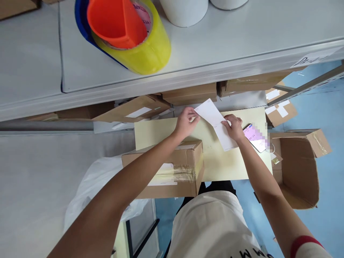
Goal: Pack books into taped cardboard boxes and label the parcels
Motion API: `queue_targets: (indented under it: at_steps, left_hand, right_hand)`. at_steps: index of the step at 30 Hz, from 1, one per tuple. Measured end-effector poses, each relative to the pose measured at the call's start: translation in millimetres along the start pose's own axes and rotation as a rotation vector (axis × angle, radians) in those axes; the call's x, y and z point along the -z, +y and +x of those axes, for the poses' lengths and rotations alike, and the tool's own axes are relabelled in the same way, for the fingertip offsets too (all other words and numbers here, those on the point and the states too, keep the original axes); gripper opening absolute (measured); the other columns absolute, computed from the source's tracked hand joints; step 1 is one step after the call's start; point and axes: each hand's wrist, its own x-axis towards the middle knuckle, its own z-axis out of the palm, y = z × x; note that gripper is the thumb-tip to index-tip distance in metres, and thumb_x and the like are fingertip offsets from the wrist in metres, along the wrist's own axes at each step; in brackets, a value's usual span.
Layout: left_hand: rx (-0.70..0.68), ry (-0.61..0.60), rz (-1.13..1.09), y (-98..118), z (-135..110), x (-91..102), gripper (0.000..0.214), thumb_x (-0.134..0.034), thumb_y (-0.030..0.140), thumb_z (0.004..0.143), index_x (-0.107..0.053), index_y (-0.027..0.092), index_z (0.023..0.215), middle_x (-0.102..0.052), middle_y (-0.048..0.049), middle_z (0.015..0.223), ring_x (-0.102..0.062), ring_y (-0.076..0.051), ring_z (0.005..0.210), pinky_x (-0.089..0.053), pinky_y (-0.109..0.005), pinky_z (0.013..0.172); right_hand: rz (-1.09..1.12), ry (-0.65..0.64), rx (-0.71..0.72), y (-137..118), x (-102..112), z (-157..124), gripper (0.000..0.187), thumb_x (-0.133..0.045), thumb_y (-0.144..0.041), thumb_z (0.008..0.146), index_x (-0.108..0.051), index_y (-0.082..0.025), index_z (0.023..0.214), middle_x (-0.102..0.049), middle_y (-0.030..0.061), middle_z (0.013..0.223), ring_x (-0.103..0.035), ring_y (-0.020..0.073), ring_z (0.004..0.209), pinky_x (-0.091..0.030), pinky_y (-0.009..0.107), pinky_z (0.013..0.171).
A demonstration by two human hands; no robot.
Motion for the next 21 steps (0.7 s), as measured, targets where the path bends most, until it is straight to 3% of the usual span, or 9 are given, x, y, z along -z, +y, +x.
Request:
queue_targets:
  at_steps: [2,4,6,9,11,14,18,21]
  left_hand:
    - [-0.097,0.195,0.142,0,-2,5.2,0.063,-0.076,0.027,0.075,-0.047,0.021,0.132,-0.054,-0.0155,0.136,-0.058,-0.028,0.123,-0.047,-0.045,0.102]
    - [-0.238,0.222,0.346,11,-5,7.7,0.077,-0.080,0.029,0.071,-0.044,0.022,0.139,-0.043,-0.0173,0.148,-0.041,-0.035,0.139,-0.034,-0.053,0.112]
    - [-0.378,0.067,0.535,29,-9,3.0,0.068,-0.079,0.028,0.073,-0.051,0.023,0.135,-0.046,-0.0159,0.149,-0.034,-0.039,0.142,-0.023,-0.060,0.116]
    - [-0.520,-0.191,0.702,51,-11,-18.6,0.041,-0.068,0.021,0.082,-0.063,0.026,0.123,-0.065,-0.0110,0.129,-0.050,-0.035,0.130,-0.017,-0.063,0.115]
    - [-0.529,-0.263,0.769,57,-9,-35.7,0.032,-0.058,0.013,0.086,-0.069,0.026,0.113,-0.074,-0.0077,0.106,-0.061,-0.029,0.112,-0.017,-0.061,0.116]
    - [-0.474,-0.300,0.828,58,-2,-50.5,0.033,-0.048,0.004,0.087,-0.073,0.025,0.095,-0.075,-0.0041,0.083,-0.065,-0.023,0.092,-0.018,-0.060,0.115]
    - [-0.385,-0.346,0.800,58,9,-46.1,0.030,-0.049,0.006,0.088,-0.073,0.023,0.081,-0.074,-0.0045,0.077,-0.065,-0.024,0.091,-0.019,-0.061,0.111]
    - [-0.350,-0.399,0.742,61,15,-40.6,0.021,-0.055,0.014,0.090,-0.072,0.021,0.081,-0.074,-0.0060,0.083,-0.064,-0.026,0.097,-0.017,-0.062,0.109]
  right_hand:
    - [-0.033,-0.041,0.034,-4,1,0,0.022,-0.042,-0.027,0.098,-0.064,-0.022,0.097,-0.071,0.0095,0.105,-0.063,0.0257,0.098,-0.030,0.050,0.100]
    - [-0.077,-0.071,0.069,-8,2,0,0.023,-0.041,-0.024,0.098,-0.064,-0.023,0.096,-0.072,0.0083,0.100,-0.063,0.0260,0.096,-0.026,0.051,0.102]
    - [-0.105,-0.080,0.099,-11,3,2,0.023,-0.042,-0.023,0.098,-0.064,-0.023,0.095,-0.072,0.0079,0.098,-0.063,0.0263,0.096,-0.025,0.051,0.102]
    - [-0.109,-0.081,0.153,-13,6,7,0.023,-0.043,-0.024,0.099,-0.065,-0.023,0.094,-0.073,0.0070,0.097,-0.063,0.0250,0.094,-0.028,0.049,0.101]
    - [-0.095,-0.078,0.209,-12,8,10,0.025,-0.042,-0.027,0.100,-0.066,-0.023,0.094,-0.073,0.0069,0.099,-0.064,0.0242,0.095,-0.031,0.046,0.100]
    - [-0.062,-0.024,0.260,-6,11,13,0.027,-0.044,-0.035,0.100,-0.067,-0.023,0.097,-0.070,0.0098,0.110,-0.063,0.0254,0.104,-0.039,0.041,0.095]
    - [-0.010,0.031,0.199,5,13,12,0.031,-0.043,-0.041,0.100,-0.068,-0.021,0.100,-0.072,0.0115,0.103,-0.066,0.0258,0.093,-0.045,0.037,0.082]
    - [-0.016,0.019,0.184,8,14,10,0.034,-0.041,-0.040,0.101,-0.068,-0.022,0.094,-0.074,0.0088,0.094,-0.067,0.0249,0.085,-0.043,0.038,0.082]
